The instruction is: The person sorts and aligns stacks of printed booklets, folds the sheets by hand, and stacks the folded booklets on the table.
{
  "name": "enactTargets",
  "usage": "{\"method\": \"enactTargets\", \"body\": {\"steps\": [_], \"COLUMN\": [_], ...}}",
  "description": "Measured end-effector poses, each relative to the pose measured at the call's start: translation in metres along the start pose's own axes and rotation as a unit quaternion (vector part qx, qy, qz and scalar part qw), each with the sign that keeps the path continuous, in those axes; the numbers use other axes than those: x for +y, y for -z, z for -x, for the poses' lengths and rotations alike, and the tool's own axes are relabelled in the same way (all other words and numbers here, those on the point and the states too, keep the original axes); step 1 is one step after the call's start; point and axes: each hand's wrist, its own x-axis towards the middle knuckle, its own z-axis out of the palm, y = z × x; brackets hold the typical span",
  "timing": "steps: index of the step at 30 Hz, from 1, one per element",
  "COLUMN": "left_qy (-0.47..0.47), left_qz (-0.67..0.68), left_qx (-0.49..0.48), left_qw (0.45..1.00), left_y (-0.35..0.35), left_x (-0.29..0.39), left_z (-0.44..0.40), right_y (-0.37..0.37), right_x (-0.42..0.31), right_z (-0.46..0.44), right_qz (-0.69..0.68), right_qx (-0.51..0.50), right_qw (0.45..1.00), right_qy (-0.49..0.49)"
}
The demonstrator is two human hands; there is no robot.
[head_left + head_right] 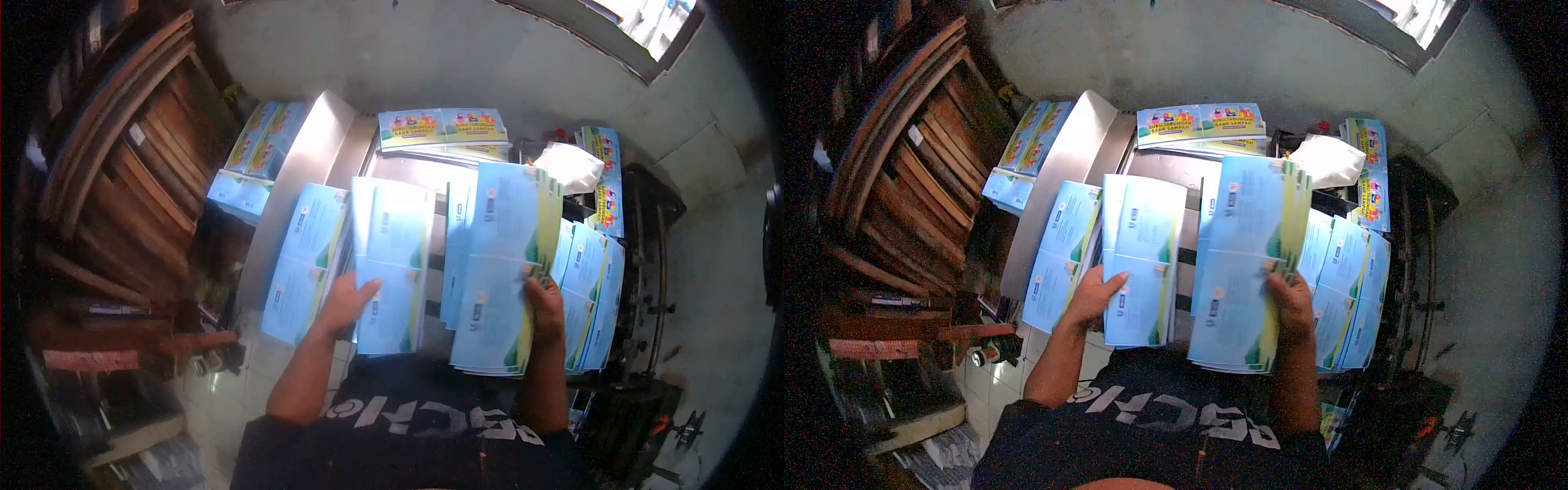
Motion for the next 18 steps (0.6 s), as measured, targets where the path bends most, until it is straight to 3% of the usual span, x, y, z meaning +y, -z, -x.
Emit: {"method": "enactTargets", "body": {"steps": [3,9,12,15,17,18], "left_qy": [0.055,0.041,0.022,0.024,0.021,0.033], "left_qz": [0.032,0.062,0.106,0.101,0.079,0.037], "left_qx": [-0.028,-0.034,-0.005,0.015,0.009,0.009], "left_qw": [0.998,0.997,0.994,0.994,0.997,0.999], "left_y": [-0.026,-0.034,-0.014,-0.003,-0.009,-0.013], "left_x": [0.004,0.005,0.0,0.007,0.0,-0.007], "left_z": [-0.003,0.007,0.007,0.011,0.012,0.009], "right_y": [-0.031,-0.05,-0.02,-0.032,-0.046,-0.039], "right_x": [0.022,0.054,0.045,0.0,-0.007,0.008], "right_z": [-0.005,-0.01,-0.014,-0.003,0.001,-0.004], "right_qz": [0.05,0.027,0.055,-0.072,-0.095,-0.017], "right_qx": [-0.013,-0.012,0.002,0.063,0.043,0.005], "right_qw": [0.997,0.987,0.997,0.995,0.994,0.999], "right_qy": [-0.048,-0.156,-0.062,-0.004,-0.031,-0.04]}}
